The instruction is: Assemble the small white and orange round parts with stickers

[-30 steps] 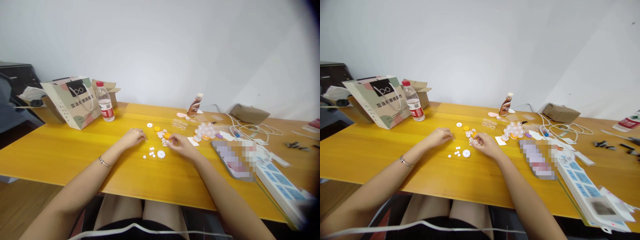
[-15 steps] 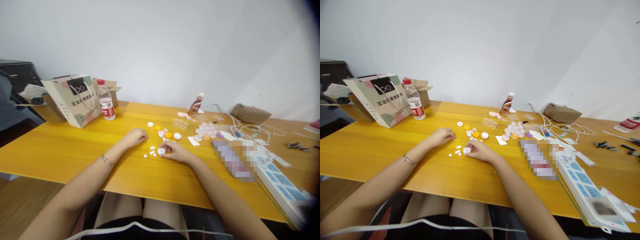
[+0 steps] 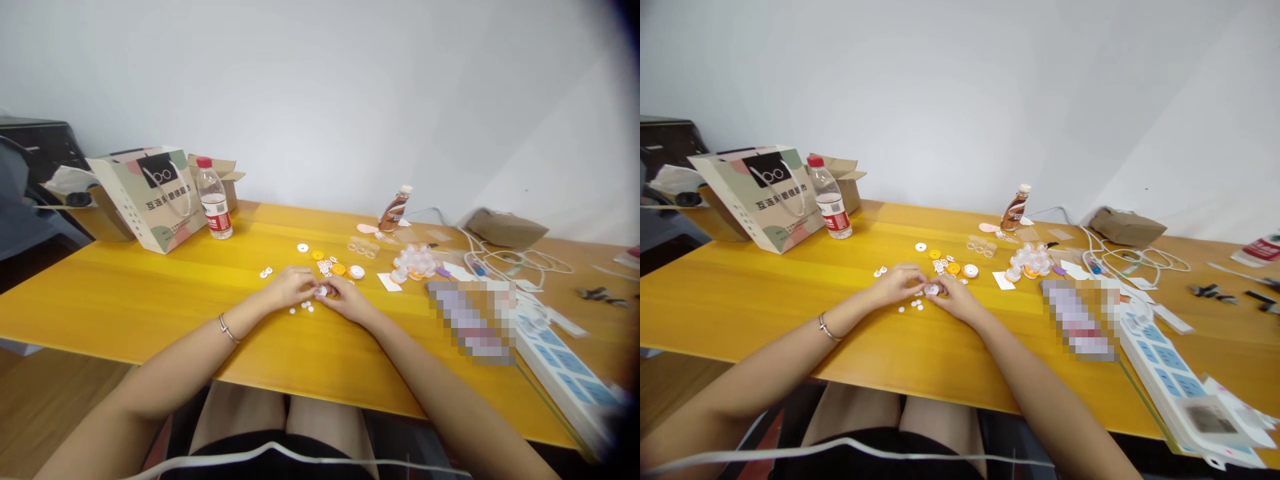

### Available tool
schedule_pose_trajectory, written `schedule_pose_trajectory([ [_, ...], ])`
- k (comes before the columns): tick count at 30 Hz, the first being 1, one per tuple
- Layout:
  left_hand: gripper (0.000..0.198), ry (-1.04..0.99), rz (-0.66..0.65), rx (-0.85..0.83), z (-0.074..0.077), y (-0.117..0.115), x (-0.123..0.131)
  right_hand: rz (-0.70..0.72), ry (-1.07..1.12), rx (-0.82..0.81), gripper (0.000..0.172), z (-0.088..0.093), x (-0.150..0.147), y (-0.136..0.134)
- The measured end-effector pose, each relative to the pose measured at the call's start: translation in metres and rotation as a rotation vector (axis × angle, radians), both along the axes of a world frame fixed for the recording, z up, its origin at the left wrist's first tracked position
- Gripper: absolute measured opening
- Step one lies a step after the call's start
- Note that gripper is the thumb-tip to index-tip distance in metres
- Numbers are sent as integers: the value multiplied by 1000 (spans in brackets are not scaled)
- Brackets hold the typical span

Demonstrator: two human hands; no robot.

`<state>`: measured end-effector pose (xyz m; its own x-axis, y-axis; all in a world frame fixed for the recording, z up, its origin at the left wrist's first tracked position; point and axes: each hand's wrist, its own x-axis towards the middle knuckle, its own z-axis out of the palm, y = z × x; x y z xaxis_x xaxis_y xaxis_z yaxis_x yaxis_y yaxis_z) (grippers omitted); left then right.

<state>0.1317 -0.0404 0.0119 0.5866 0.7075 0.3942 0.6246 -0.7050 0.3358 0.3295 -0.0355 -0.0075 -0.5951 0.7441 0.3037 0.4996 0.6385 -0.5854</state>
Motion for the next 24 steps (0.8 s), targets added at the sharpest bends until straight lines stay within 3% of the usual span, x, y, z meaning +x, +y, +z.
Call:
schedule_pose_trajectory([
  [3, 17, 41, -37, -14, -3, -3, 8, -7, 5, 10, 20, 0, -1, 0],
  [15, 17, 29, 107, 10, -5, -5, 14, -2, 20, -13, 20, -2, -2, 1],
  [24, 15, 38, 14, 67, -8, -4, 13, 4, 35, -10, 18, -1, -3, 0],
])
